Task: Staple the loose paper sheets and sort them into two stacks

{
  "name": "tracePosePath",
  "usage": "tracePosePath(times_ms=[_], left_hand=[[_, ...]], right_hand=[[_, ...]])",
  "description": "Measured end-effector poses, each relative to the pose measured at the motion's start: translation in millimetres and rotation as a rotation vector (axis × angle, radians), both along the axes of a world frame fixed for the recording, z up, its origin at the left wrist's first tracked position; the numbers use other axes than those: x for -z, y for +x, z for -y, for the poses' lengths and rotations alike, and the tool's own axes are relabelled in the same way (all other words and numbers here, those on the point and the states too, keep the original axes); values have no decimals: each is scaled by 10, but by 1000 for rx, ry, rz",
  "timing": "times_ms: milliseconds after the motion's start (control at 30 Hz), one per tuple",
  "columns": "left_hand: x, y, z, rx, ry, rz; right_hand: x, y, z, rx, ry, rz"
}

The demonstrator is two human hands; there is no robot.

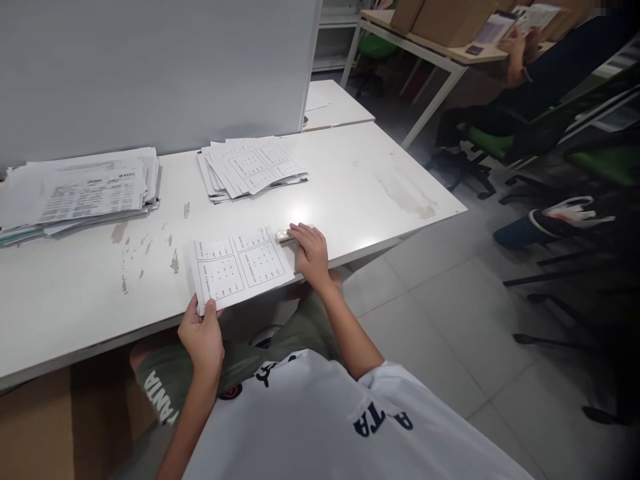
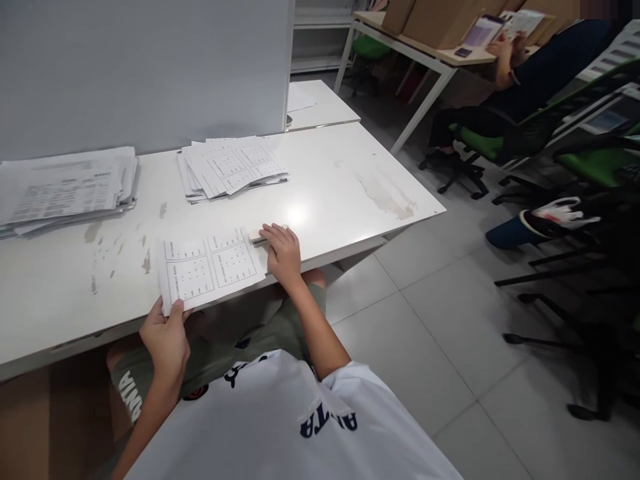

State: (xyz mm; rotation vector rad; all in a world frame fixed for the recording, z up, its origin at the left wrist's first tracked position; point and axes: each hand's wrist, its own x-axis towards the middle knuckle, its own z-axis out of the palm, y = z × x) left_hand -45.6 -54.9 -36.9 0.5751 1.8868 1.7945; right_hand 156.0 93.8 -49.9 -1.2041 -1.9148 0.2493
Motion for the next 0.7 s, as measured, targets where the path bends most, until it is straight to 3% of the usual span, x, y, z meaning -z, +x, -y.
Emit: tracePosePath(times_ms=[167,267,367,533,700], left_hand=[[-17,-8,2,29,-20,-18],[-22,-1,-36,114,-58,-35],[-5,-4,-83,172,-137,-178],[4,-44,-79,155,-243,-323],[-127,-121,4,161,-358,-434]], right_hand=[[-15,-5,12,-3,-23,14],[-20,-11,16,-6,-36,20],[-20,-20,19,-15,-17,18],[-29,-42,17,-28,11,33],[-43,-71,4,-16,8,23]])
